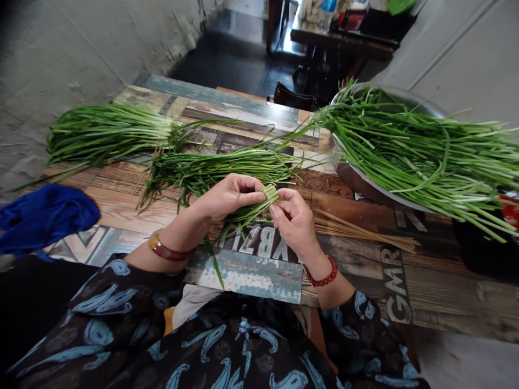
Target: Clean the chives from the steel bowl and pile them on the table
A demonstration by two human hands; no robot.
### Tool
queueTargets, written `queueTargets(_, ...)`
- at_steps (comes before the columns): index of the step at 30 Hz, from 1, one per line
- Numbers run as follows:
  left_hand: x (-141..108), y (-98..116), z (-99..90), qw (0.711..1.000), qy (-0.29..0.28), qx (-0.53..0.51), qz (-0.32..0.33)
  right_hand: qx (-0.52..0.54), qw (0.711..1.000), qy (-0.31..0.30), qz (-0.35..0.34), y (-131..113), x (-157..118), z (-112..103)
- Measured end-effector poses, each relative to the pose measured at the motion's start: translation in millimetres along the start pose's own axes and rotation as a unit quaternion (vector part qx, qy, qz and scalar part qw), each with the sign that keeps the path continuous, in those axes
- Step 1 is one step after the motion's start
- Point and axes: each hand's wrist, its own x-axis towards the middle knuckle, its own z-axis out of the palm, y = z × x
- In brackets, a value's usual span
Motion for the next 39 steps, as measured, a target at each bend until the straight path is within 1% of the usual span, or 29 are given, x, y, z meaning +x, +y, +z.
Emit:
queueTargets(6, 0.3, -2.6, 0.1, 1.000, 0.001, 0.008, 0.000, 0.017, 1.000, 0.000, 0.002, -0.3, -0.4, 0.2)
queueTargets(17, 0.3, 0.2, -1.5, 1.000, -0.007, 0.019, 0.009, 0.018, 1.000, -0.006, 0.000, 1.1, -1.3, 0.1)
queueTargets(23, -0.4, -1.4, -1.0, 1.000, -0.006, 0.014, -0.005, 0.024, 1.000, -0.006, -0.014, 1.8, -2.5, -0.2)
queueTargets(27, -1.0, -1.2, -0.6, 1.000, -0.002, 0.016, -0.005, 0.020, 1.000, -0.007, -0.011, 2.1, -2.5, -0.2)
queueTargets(32, -1.3, 0.7, -2.8, 1.000, -0.016, 0.020, 0.003, 0.027, 1.000, 0.001, -0.005, 0.9, -1.6, -0.3)
queueTargets(35, -0.8, 1.0, -4.2, 0.999, -0.003, 0.033, 0.013, 0.041, 0.999, 0.004, -0.002, 0.1, -0.1, 0.1)
queueTargets(39, 0.1, -1.0, -4.3, 0.999, 0.015, 0.044, 0.016, 0.033, 0.999, 0.022, 0.030, -1.2, 1.4, 0.0)
